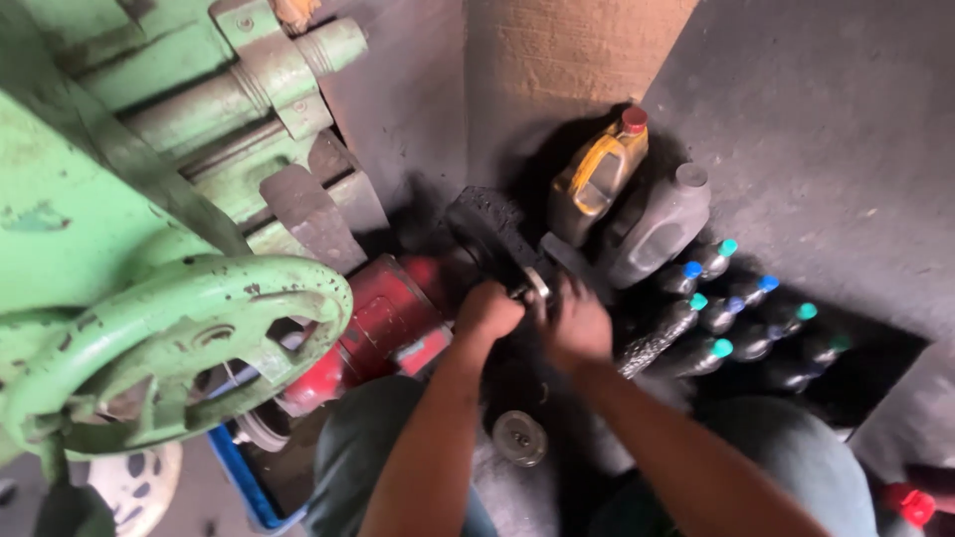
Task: Using a mechanical grinder to smooth and shape a motorcycle crankshaft part.
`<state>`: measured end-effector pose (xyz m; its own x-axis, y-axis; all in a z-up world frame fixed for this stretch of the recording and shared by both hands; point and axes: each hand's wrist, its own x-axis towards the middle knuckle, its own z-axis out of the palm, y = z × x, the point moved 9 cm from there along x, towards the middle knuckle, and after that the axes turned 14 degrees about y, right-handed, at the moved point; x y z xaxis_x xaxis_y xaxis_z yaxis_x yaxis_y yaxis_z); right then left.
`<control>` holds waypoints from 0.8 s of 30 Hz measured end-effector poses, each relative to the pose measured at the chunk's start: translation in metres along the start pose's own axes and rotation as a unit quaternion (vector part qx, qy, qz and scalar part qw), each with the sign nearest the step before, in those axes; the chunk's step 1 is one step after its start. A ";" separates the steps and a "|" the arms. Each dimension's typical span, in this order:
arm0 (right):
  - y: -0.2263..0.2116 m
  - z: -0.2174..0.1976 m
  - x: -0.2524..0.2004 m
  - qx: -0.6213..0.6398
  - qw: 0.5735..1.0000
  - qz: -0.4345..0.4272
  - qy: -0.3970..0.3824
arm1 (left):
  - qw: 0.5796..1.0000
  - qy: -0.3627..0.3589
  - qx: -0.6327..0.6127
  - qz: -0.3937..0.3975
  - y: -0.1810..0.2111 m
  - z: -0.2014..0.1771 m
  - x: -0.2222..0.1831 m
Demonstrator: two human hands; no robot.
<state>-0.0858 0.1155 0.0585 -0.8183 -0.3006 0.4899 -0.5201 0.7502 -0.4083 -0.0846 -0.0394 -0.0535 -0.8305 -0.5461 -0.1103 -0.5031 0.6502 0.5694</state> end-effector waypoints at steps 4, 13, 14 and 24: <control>0.034 0.031 -0.027 0.013 1.000 0.009 0.001 | 0.994 -0.011 -0.080 0.066 0.003 0.013 0.009; -0.005 0.005 -0.002 -0.030 0.999 0.001 -0.036 | 1.000 -0.025 -0.006 0.009 -0.006 0.009 0.001; -0.009 0.000 0.006 -0.057 0.994 0.039 -0.084 | 1.000 -0.020 0.008 0.003 -0.012 0.014 0.005; 0.036 0.049 -0.035 0.075 0.997 0.023 -0.027 | 0.997 -0.025 -0.036 0.066 -0.001 0.023 0.005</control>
<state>-0.0879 0.1243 -0.0110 -0.8524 -0.3015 0.4272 -0.5084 0.6687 -0.5426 -0.0936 -0.0307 -0.0729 -0.9005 -0.4292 -0.0700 -0.3711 0.6746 0.6382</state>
